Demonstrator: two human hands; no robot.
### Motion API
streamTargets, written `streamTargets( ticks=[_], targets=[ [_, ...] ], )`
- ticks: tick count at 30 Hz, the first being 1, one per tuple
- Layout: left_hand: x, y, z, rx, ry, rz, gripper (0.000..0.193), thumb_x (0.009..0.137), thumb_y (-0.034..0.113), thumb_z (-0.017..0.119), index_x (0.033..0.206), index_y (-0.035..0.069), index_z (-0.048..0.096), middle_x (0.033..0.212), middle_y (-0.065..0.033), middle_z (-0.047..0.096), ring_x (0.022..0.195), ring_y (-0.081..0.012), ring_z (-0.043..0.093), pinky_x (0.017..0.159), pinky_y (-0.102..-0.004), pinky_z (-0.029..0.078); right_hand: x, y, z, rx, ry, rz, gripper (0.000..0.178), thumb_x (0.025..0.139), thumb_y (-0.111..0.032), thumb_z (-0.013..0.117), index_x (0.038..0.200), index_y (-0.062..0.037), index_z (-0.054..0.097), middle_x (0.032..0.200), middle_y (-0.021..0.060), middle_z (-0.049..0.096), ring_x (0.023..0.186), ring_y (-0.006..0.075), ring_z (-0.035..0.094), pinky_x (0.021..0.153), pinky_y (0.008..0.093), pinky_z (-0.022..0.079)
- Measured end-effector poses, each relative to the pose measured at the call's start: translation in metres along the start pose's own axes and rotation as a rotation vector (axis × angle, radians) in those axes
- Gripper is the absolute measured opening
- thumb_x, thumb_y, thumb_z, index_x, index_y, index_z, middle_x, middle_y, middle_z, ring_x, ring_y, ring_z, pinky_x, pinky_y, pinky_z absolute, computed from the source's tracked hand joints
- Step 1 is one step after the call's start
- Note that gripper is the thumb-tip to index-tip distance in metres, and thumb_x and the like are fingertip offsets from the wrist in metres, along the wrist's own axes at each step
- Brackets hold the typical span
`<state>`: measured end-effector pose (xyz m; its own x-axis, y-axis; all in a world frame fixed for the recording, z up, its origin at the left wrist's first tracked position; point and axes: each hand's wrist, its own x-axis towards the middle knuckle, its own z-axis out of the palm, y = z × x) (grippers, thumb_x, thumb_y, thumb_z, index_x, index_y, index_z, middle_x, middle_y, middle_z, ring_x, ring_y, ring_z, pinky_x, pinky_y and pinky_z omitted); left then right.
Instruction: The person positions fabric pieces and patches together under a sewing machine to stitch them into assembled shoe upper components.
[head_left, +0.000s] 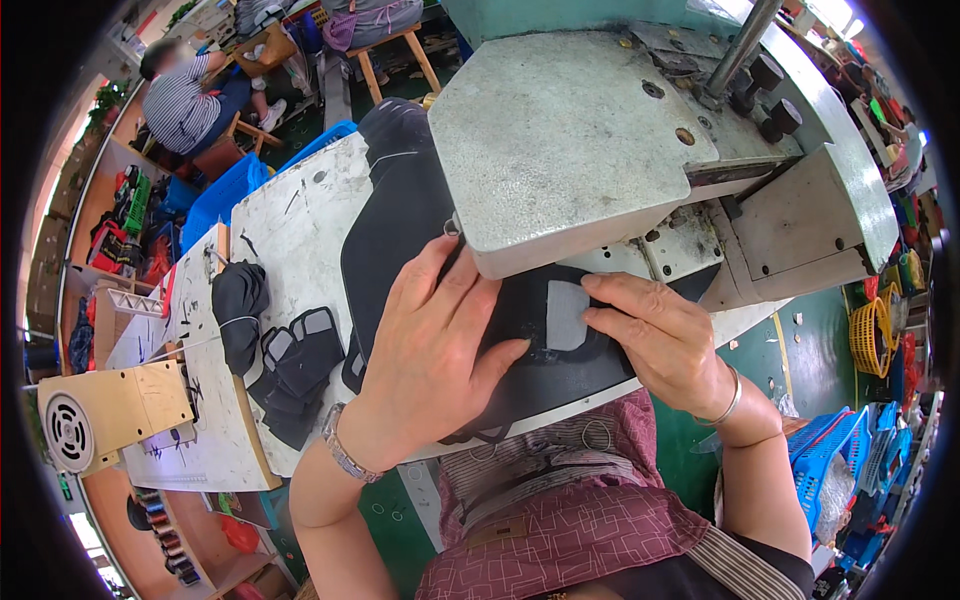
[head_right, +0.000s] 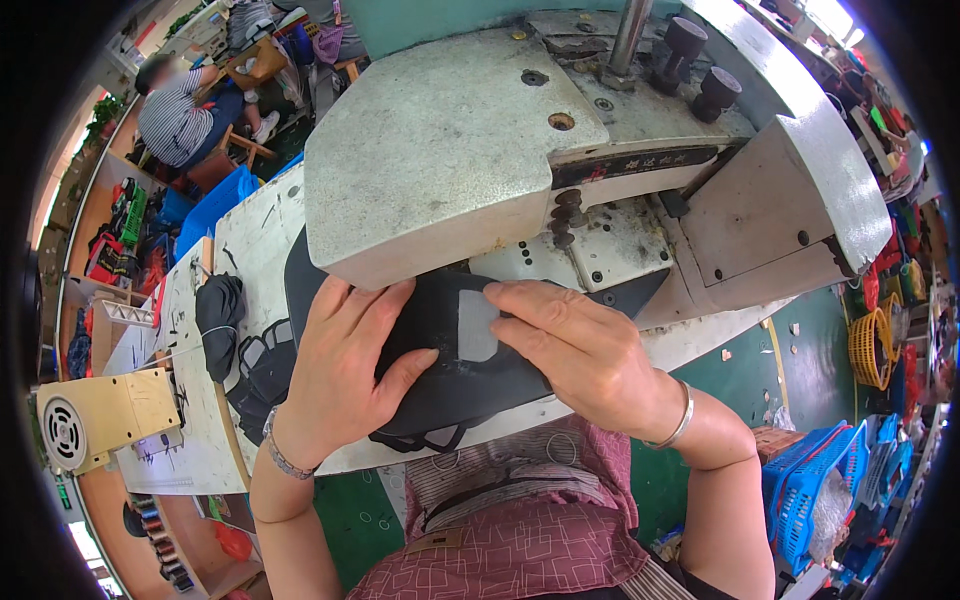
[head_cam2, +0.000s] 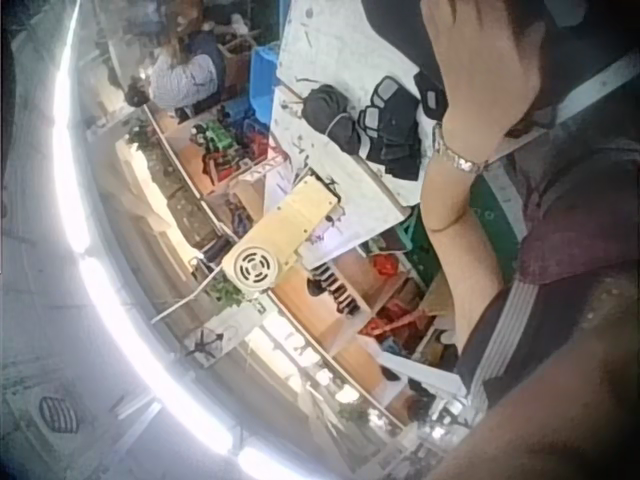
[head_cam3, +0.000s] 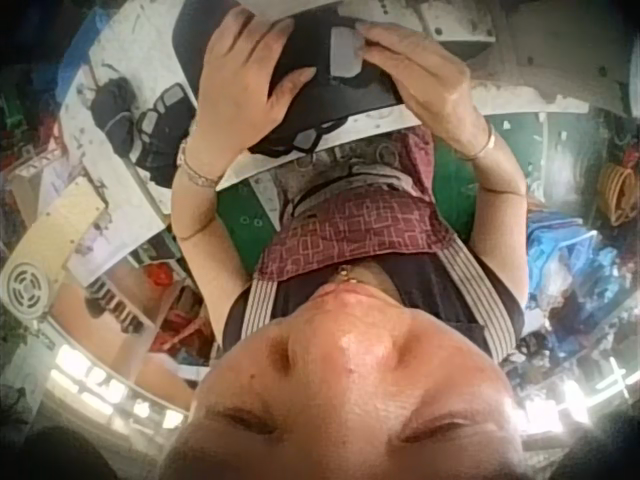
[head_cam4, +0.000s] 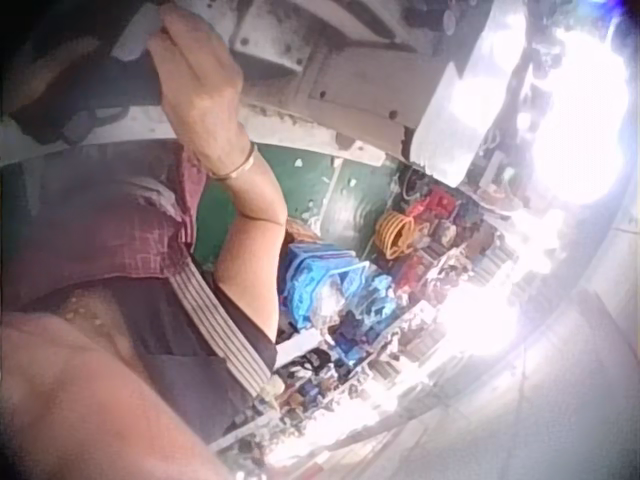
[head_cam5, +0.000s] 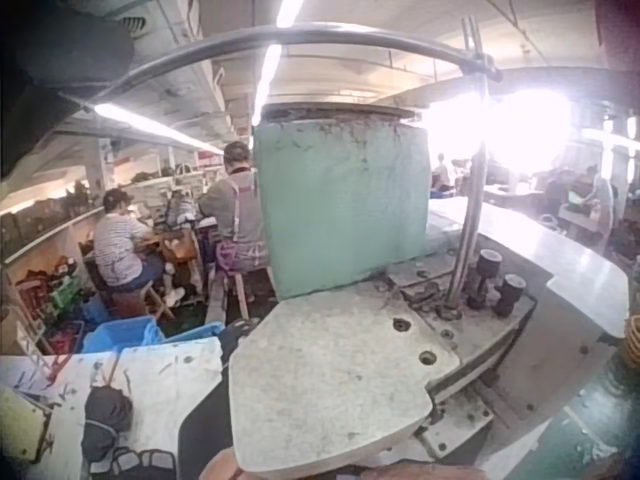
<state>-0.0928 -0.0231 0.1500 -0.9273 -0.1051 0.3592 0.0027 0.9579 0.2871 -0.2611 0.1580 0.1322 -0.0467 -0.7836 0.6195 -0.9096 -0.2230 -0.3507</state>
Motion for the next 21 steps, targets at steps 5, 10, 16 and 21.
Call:
streamTargets(
  ticks=[5,10,16,21],
  targets=[
    [0.006,-0.002,-0.001,0.01,-0.016,-0.048,0.058,0.068,0.019,0.08,0.114,-0.008,0.057,0.127,-0.0216,0.05,0.121,-0.0399,0.046,0.101,-0.0458,0.04,0.003,0.001,0.002,0.036,-0.034,0.004,0.026,0.072,0.002,0.065,0.097,0.0081,0.066,0.113,0.0219,0.064,0.103,0.0352,0.066,0.086,0.0401,0.056],
    [0.01,-0.011,0.0,0.011,-0.021,-0.042,0.057,0.069,0.02,0.08,0.115,-0.007,0.058,0.125,-0.0217,0.05,0.12,-0.0404,0.046,0.101,-0.0454,0.039,0.007,0.002,0.004,0.039,-0.111,-0.03,0.03,0.069,0.001,0.065,0.098,0.007,0.065,0.112,0.0213,0.065,0.103,0.0355,0.065,0.085,0.0404,0.056],
    [0.025,-0.03,-0.008,-0.07,-0.113,-0.005,0.052,0.072,0.021,0.078,0.116,-0.001,0.06,0.13,-0.0209,0.05,0.124,-0.04,0.044,0.104,-0.0472,0.036,0.014,0.001,0.007,-0.014,-0.172,-0.077,0.031,0.069,-0.001,0.064,0.1,0.004,0.066,0.113,0.0176,0.066,0.102,0.0322,0.063,0.083,0.0409,0.053],
    [0.033,-0.047,-0.01,-0.113,-0.128,0.05,0.046,0.076,0.022,0.075,0.114,-0.002,0.063,0.136,-0.0194,0.049,0.127,-0.0392,0.042,0.107,-0.0489,0.033,0.017,-0.005,0.01,-0.027,-0.199,-0.061,0.032,0.07,-0.003,0.064,0.102,0.0027,0.067,0.116,0.0157,0.066,0.104,0.0301,0.06,0.085,0.0405,0.049]
  ],
)
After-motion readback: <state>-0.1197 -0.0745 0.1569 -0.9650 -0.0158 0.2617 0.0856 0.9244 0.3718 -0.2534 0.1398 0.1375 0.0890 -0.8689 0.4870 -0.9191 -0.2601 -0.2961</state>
